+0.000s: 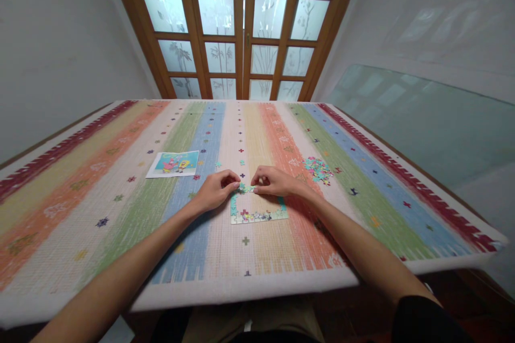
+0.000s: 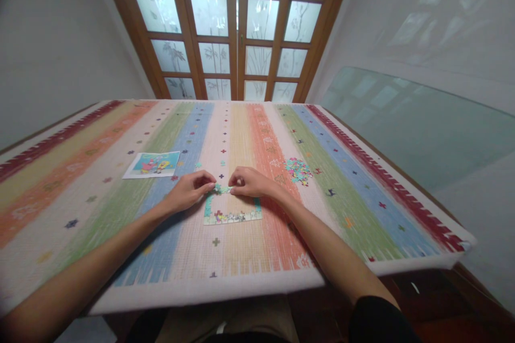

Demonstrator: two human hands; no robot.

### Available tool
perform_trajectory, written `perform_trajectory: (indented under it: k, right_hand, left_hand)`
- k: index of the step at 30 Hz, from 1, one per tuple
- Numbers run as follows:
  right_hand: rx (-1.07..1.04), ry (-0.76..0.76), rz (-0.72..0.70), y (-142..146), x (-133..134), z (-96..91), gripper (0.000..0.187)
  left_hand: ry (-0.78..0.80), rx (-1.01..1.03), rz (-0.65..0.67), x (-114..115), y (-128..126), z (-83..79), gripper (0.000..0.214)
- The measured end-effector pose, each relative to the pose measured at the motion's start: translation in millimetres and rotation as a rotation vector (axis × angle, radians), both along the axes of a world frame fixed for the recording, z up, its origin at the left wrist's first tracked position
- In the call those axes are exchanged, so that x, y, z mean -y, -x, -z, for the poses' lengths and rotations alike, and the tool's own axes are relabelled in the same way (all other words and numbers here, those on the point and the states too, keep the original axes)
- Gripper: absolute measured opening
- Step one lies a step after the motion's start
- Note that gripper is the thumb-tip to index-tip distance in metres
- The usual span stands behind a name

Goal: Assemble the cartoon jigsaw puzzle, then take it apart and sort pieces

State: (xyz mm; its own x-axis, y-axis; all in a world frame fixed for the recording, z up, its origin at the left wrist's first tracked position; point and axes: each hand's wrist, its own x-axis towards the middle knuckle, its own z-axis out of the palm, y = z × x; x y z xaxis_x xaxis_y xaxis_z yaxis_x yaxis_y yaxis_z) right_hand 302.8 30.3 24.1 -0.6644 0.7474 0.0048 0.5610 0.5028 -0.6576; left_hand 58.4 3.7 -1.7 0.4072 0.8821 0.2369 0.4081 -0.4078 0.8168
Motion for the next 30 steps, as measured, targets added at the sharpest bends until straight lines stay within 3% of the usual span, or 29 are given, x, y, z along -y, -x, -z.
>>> perform_trajectory:
  k: [8,12,16,22,30]
  right_hand:
    - [-0.123,0.098,0.062,3.0,4.5,-6.4,0.016]
    - [-0.200,0.111,0.095,5.6,5.8,-9.8,0.013]
    - [-0.163,0.075,0.102,0.5,3.9,-9.3,0.007]
    - [-0.117,0.076,0.179,-9.9,4.6,1.5,0.013]
    - [-0.106,0.063,0.244,-6.9,10.5,6.0,0.011]
  left_hand:
    - [0.003,0.085,0.000,0.8,-19.5,-4.1,0.020]
    - [-0.003,0.102,0.013,5.1,-24.1,-2.9,0.024]
    - [-0.130,-0.024,0.036,8.5,-18.3,0.0,0.018]
    - [-0.447,-0.307,0.252,16.3,-8.2,0.6,0.027]
    - [-0.500,-0.393,0.291,19.6,-9.0,1.7,0.028]
